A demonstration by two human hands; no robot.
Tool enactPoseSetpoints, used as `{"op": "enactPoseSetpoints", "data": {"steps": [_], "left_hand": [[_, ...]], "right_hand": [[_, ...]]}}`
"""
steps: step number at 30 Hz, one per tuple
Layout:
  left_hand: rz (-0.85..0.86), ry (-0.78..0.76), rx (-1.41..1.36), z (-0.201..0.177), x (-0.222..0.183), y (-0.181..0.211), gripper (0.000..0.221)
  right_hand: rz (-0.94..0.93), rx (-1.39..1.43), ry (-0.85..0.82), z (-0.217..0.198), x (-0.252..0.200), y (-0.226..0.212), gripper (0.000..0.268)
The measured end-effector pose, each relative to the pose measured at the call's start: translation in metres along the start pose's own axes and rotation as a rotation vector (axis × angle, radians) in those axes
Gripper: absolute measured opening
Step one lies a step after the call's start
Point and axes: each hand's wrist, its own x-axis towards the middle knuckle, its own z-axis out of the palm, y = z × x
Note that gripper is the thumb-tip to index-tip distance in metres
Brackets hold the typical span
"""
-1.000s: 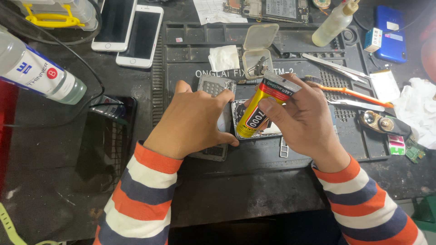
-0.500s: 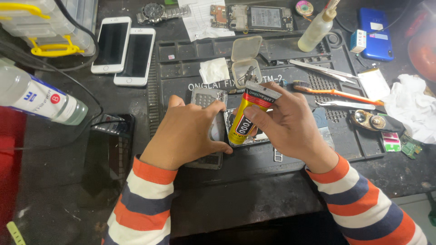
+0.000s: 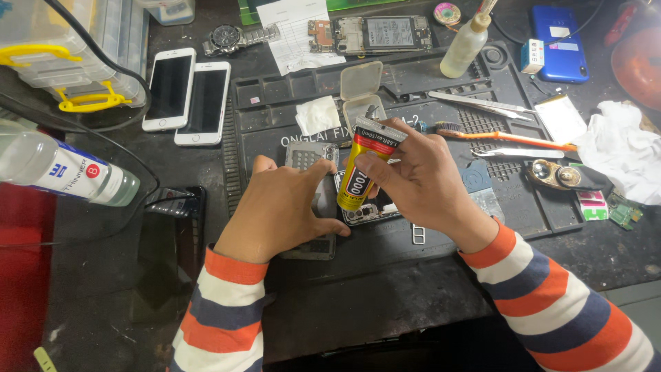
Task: The person applies adhesive from a tube to the edges of a disassembled smartphone frame and a separate camera module. They then wipe the camera module with a tissue, attach a back cover to the phone, and secure the device with a rubber band.
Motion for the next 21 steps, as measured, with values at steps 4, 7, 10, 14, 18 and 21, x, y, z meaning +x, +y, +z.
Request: {"op": "enactPoseSetpoints", "data": {"steps": [4, 7, 10, 14, 18, 21], "left_hand": [[-0.03, -0.056, -0.026, -0.008, -0.001, 0.004, 0.089], [-0.041, -0.084, -0.031, -0.011, -0.001, 0.005, 0.088], [-0.03, -0.083, -0.025, -0.012, 0.0, 0.005, 0.081], [-0.025, -0.04, -0.054, -0.013, -0.004, 0.002, 0.089], [-0.058, -0.083, -0.09, -0.02, -0.004, 0.008, 0.088], [-0.066, -0.091, -0.073, -0.016, -0.001, 0.009, 0.09]], "right_hand": [[-0.024, 0.026, -0.004, -0.002, 0.004, -0.006, 0.033], [-0.042, 0.081, 0.025, -0.001, 0.006, -0.005, 0.032], [-0.04, 0.194, 0.06, -0.002, 0.006, -0.004, 0.032], [0.048, 0.581, 0.2, -0.011, 0.006, 0.002, 0.032], [0.069, 0.577, 0.24, -0.017, 0.0, 0.02, 0.032], [0.027, 0.506, 0.129, -0.006, -0.004, 0.016, 0.032]]}}
